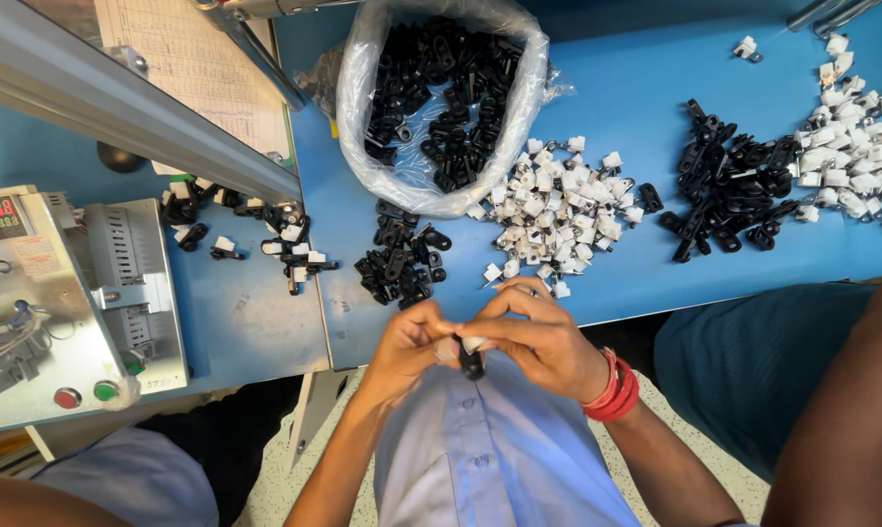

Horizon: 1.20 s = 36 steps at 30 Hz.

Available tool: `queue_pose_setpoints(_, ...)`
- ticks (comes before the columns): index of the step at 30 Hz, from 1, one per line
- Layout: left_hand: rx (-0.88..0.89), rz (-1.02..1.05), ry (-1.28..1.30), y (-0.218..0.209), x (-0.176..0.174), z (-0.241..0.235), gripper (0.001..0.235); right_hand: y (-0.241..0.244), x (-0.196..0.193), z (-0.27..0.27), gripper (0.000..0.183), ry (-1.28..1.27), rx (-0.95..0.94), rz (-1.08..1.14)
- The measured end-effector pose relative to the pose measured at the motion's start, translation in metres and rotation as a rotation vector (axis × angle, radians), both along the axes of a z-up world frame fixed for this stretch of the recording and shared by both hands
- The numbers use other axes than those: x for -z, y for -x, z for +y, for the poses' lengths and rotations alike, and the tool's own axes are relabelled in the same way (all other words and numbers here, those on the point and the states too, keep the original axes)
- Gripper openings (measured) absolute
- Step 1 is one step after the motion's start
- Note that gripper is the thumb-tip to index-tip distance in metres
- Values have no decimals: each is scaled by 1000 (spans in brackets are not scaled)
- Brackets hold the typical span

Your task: The person picks black and white plastic components from piles on a blue workbench, snaps them together by hand, and places the assembled units into a growing pile. A coworker is also seen assembling similar parts nearby.

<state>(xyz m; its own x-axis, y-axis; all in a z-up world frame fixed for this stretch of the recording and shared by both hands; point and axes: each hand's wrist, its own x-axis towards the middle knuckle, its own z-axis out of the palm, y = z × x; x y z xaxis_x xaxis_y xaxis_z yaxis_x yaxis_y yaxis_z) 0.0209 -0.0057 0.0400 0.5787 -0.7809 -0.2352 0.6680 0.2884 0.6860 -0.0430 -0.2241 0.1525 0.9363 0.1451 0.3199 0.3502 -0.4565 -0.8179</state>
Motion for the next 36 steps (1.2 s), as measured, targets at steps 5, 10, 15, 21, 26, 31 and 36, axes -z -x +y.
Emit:
queue_pose_setpoints(5,-293,-1024,-395,5,-29,-1,19,8,-12,15,35,199,216,25)
queue_pose_setpoints(10,-479,-1090,-364,12,-39,-9,23,9,-6,43,34,66,405,116)
queue_pose_setpoints(15,-231,74,87,5,-34,-5,32,2,1,48,30,-261,327,175)
queue_pose_setpoints(21,-29,159,-17,-2,-26,13,41,4,11,49,31,-50,319,-28)
queue_pose_setpoints(26,212,301,-6,-9,-9,21,21,11,25,56,33,-152,146,-5)
queue_pose_setpoints(31,60,-191,-152,-14,-22,19,8,10,31,51,37,9,138,-123)
queue_pose_setpoints(36,-234,-1208,-527,3,-60,8,23,11,31,43,36,-62,289,-161)
